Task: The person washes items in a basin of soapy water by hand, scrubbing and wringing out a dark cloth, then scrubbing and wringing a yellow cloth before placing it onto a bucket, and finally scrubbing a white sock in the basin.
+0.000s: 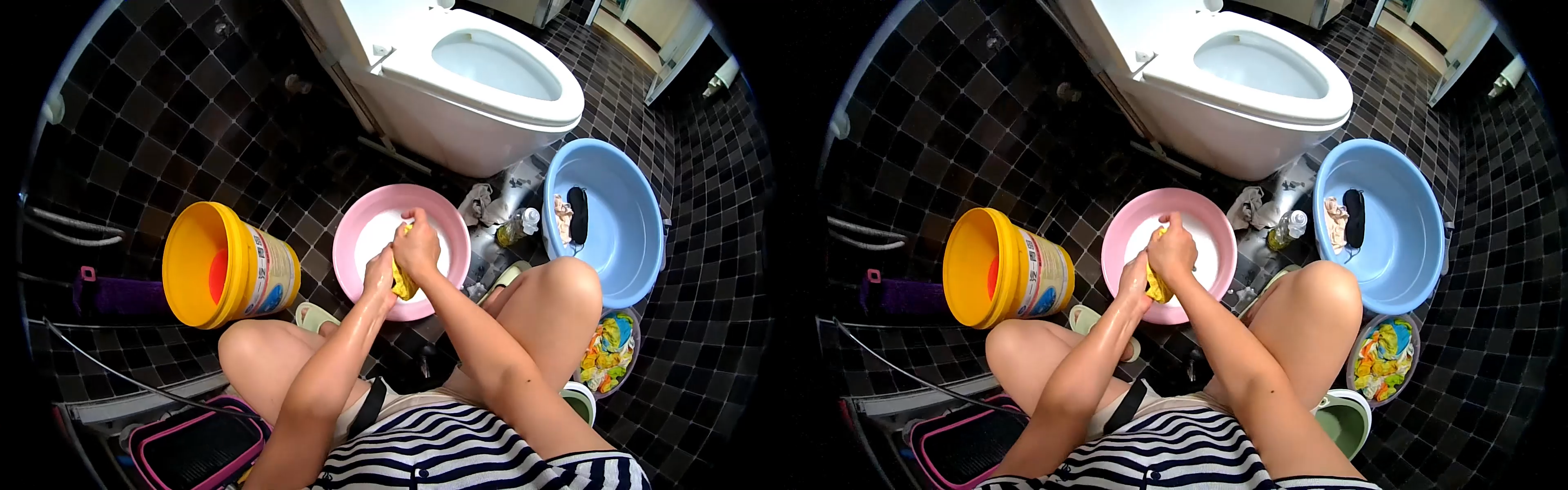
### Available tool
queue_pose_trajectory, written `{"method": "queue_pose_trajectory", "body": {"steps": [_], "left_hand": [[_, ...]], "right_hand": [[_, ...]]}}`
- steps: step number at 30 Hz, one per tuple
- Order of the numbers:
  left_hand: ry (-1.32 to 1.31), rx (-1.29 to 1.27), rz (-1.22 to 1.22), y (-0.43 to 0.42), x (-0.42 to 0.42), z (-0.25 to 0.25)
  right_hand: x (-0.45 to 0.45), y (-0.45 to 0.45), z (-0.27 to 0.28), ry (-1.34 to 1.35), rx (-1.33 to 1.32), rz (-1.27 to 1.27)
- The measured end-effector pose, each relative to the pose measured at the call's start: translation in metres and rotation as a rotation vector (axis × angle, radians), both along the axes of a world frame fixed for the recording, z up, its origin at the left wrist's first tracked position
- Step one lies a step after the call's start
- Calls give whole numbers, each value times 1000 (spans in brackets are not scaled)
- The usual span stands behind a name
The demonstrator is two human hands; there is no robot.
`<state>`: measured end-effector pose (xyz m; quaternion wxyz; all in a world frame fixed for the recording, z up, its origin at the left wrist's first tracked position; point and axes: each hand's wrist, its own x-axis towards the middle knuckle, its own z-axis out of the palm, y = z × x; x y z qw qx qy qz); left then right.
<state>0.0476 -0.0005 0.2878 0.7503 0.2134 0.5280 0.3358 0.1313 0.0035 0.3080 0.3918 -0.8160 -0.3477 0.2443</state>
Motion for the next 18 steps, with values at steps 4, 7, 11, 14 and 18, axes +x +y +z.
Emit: {"method": "queue_pose_trajectory", "body": {"steps": [4,7,11,14,18], "left_hand": [[-44,-18,77,14,-17,-24],[-665,107,-255,38,-55,-94],[-112,-53,37,13,-8,-21],[-28,81,-33,19,-6,0],[-69,174,185,48,-34,-2]], "right_hand": [[-22,-14,1,52,39,83],[-44,-22,12,-18,199,255],[-13,1,-9,-122,65,92],[17,0,-39,32,63,-14],[22,-6,-64,388,149,-18]]}}
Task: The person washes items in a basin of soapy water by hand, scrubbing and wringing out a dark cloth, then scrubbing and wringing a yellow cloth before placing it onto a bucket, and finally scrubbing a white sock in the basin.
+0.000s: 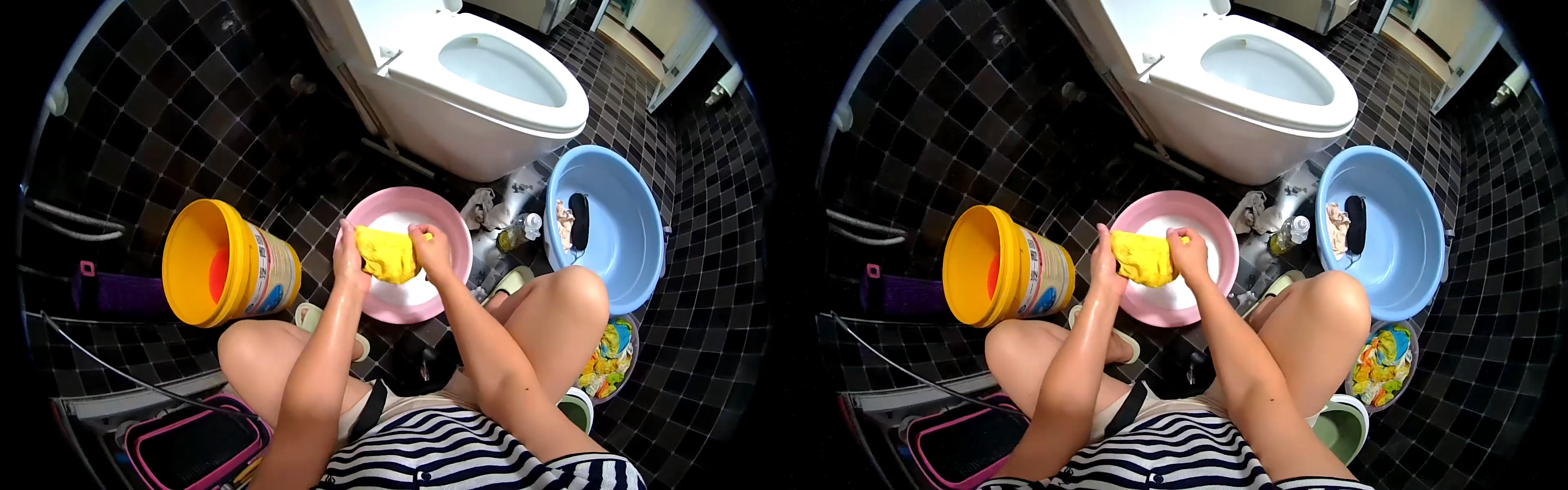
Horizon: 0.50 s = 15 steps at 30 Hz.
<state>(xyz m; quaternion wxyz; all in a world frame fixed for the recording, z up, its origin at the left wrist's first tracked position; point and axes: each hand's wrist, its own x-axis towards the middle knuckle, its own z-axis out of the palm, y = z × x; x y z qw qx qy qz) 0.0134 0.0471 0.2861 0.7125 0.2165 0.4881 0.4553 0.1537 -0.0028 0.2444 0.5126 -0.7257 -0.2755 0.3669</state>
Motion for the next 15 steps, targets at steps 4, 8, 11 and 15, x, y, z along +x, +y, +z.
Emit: {"method": "queue_pose_trajectory", "body": {"steps": [4,8,11,15], "left_hand": [[-19,-53,75,3,-6,10],[17,-41,96,1,-8,8],[7,24,50,3,-12,2],[33,39,66,1,-10,-1]], "right_hand": [[16,6,1,611,161,-101],[16,9,4,557,207,-10],[15,7,15,495,76,243],[8,6,16,428,57,241]]}}
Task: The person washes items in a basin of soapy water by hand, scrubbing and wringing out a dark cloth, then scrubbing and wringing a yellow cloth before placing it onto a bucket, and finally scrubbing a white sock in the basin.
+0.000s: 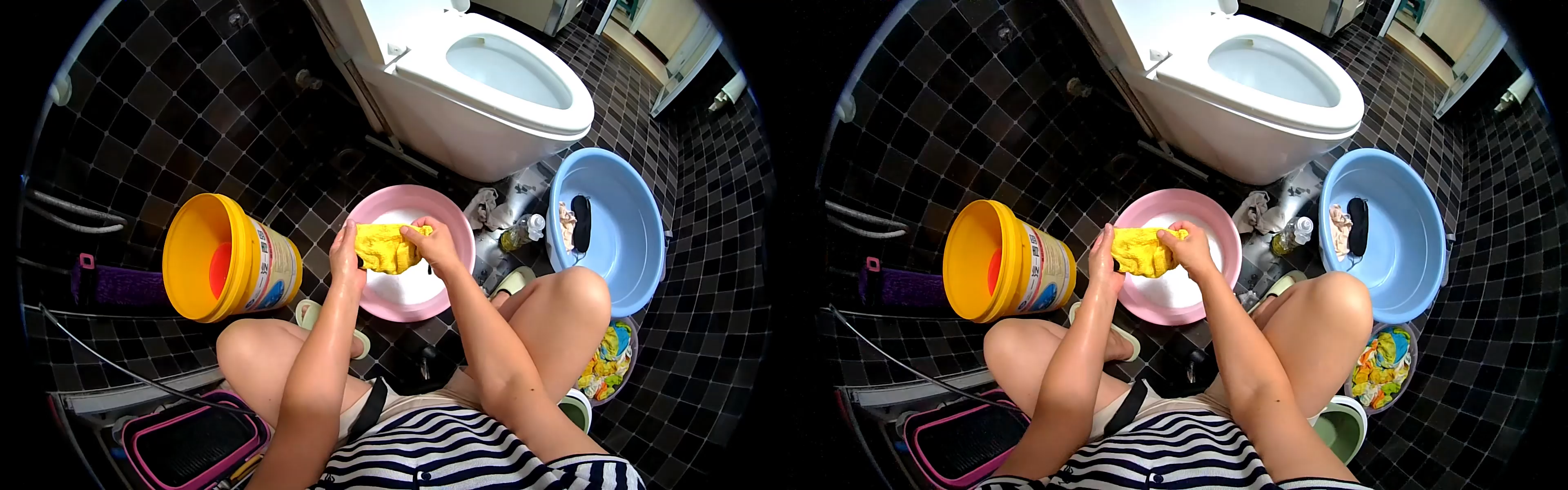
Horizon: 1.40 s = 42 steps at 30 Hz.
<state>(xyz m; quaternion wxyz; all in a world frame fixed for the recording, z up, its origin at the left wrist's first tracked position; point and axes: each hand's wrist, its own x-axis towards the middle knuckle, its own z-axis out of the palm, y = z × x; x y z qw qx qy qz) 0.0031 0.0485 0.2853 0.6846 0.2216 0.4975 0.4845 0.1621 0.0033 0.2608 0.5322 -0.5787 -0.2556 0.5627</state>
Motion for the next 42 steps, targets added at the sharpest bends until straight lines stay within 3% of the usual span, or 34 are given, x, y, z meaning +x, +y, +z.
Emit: {"method": "queue_pose_trajectory", "body": {"steps": [2,5,7,8,10,11,13,17,18,19,21,23,24,27,29,30,31,32,33,34,35,37,39,42], "left_hand": [[13,-32,44,1,1,-6],[79,-71,68,2,-4,-24],[-252,-30,-130,8,-20,-64],[-572,79,-349,0,-20,-72],[-558,3,-349,-20,-5,-68],[-221,-175,-133,-33,15,-49],[14,-253,-65,-40,41,-17],[11,-234,-50,-26,30,-18],[-228,-257,-238,-14,6,-51],[-783,40,-636,-12,-9,-49],[-845,-26,-483,-24,-8,-55],[-525,-314,-235,-11,6,-103],[-119,-334,-51,-30,33,-38],[83,-288,-120,-39,39,-6],[160,-227,-88,-27,30,-15],[45,-230,-59,-17,16,-40],[10,-217,-238,-8,-5,-50],[-425,-129,-401,-11,-13,-53],[-573,-105,-420,-10,-13,-67],[-720,-88,-444,-10,-12,-75],[-408,-231,-356,-8,-2,-85],[54,-303,-108,-29,33,-28],[67,-327,-133,-35,35,-10],[66,-261,-91,-16,16,-43]], "right_hand": [[-14,3,1,-234,203,-25],[-57,-11,55,-444,313,102],[-88,-26,68,-737,602,122],[-93,-25,66,-812,560,34],[-87,-17,57,-897,317,-40],[-71,-7,53,-903,119,-25],[-46,5,52,-861,-64,-156],[-61,-3,48,-802,8,-119],[-74,-9,54,-815,67,-76],[-84,-19,67,-778,203,-45],[-92,-21,64,-821,297,-53],[-71,-4,45,-824,-44,-71],[-59,2,37,-840,-96,-134],[-43,5,39,-723,-207,-197],[-58,0,44,-699,-164,-169],[-68,-7,52,-702,-84,-118],[-82,-13,54,-751,-10,-66],[-91,-21,61,-741,134,-60],[-94,-25,65,-730,280,-56],[-88,-18,59,-783,210,-81],[-76,-9,52,-791,-14,-37],[-53,2,41,-793,-85,-196],[-48,3,35,-788,-118,-204],[-69,-9,42,-745,-35,-111]]}}
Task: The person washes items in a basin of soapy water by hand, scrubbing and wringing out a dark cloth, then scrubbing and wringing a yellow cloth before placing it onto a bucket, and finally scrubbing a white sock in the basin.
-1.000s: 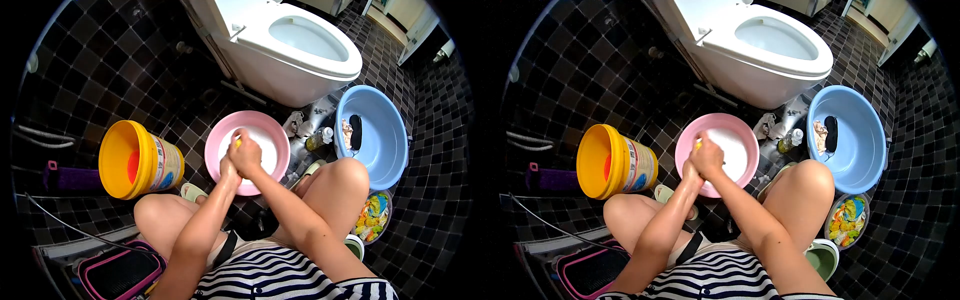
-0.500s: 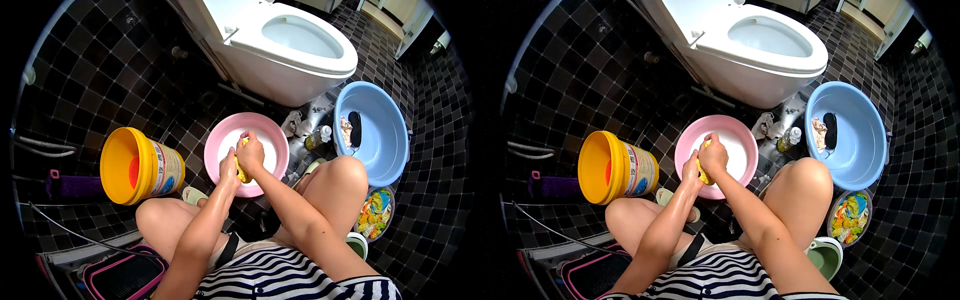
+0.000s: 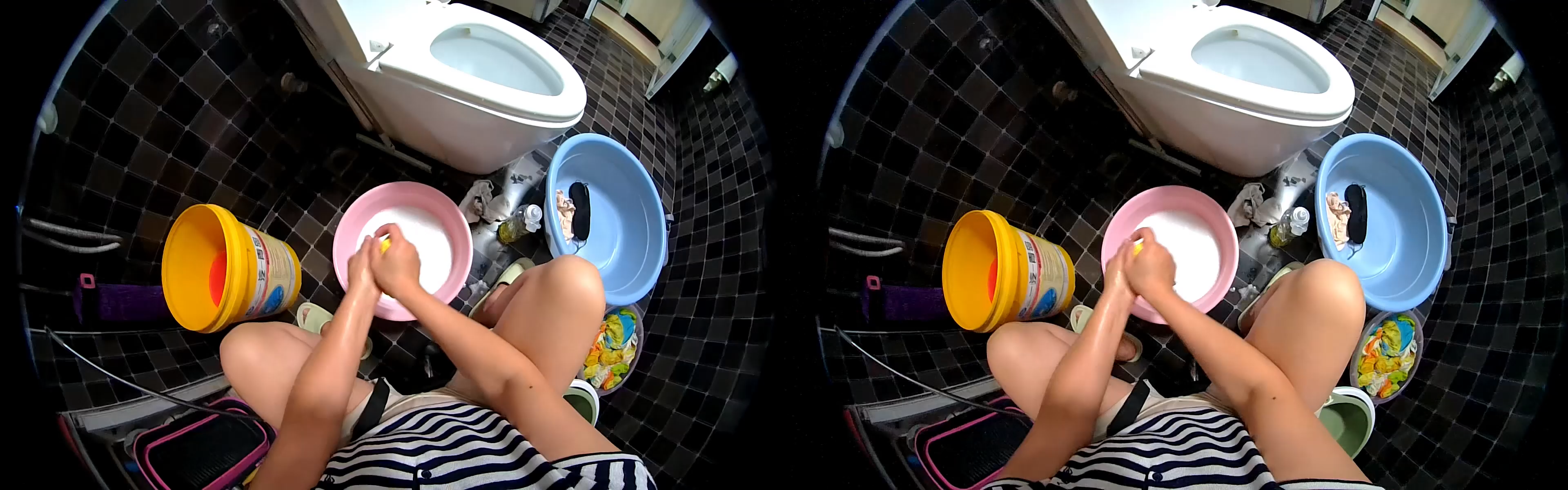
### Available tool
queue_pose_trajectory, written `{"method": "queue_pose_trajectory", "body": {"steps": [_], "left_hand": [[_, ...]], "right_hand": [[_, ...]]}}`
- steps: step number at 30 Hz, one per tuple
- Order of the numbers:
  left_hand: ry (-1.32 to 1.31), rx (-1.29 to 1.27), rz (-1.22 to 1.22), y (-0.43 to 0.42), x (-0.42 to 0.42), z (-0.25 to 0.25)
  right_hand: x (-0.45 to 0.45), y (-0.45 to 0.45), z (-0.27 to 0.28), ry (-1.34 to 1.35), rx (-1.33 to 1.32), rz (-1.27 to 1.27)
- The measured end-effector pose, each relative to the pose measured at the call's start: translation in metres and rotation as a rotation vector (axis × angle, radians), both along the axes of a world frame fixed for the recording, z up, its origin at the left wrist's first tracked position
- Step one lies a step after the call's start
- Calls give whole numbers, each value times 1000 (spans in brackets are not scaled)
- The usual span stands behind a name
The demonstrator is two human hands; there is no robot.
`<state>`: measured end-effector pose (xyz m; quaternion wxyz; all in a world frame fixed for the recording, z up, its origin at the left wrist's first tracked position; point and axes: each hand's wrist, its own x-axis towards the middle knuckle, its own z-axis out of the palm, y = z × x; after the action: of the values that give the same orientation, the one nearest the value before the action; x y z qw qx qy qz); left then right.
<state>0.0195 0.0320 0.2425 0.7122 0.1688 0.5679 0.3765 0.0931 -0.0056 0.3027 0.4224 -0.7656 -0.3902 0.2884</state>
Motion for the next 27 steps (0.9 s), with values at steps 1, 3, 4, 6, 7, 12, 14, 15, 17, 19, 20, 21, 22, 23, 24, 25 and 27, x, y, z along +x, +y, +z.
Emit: {"method": "queue_pose_trajectory", "body": {"steps": [1,3,4,6,7,12,14,15,17,19,20,21,22,23,24,25,27], "left_hand": [[-223,52,-212,8,-21,-15],[-733,139,-275,-4,-25,-14],[-895,154,-281,-8,-21,-11],[-466,44,-166,-15,11,5],[-38,-65,-51,-19,21,19],[-149,7,-4,2,20,50],[-133,36,82,16,6,54],[-166,39,132,20,-1,56],[-216,29,126,27,-11,54],[-261,16,111,31,-17,46],[-270,47,93,32,-20,41],[-279,77,77,31,-22,39],[-279,76,79,30,-23,36],[-224,79,125,29,-23,33],[-170,82,171,28,-23,30],[-145,100,132,27,-22,26],[-130,-47,82,17,-14,22]], "right_hand": [[-13,-8,9,-31,74,67],[-27,-17,19,-29,344,165],[-19,-11,15,-52,152,151],[6,5,-5,-95,0,0],[21,7,-11,-104,-4,-83],[60,15,-73,548,39,-248],[66,9,-72,977,36,-232],[69,9,-72,1154,44,-254],[77,8,-72,1215,70,-227],[83,9,-67,1217,92,-239],[83,10,-65,1169,175,-269],[85,11,-59,1209,192,-301],[85,12,-52,1233,235,-305],[84,13,-45,1256,279,-306],[83,14,-38,1255,278,-300],[82,16,-30,1293,316,-242],[77,20,-27,1258,360,-129]]}}
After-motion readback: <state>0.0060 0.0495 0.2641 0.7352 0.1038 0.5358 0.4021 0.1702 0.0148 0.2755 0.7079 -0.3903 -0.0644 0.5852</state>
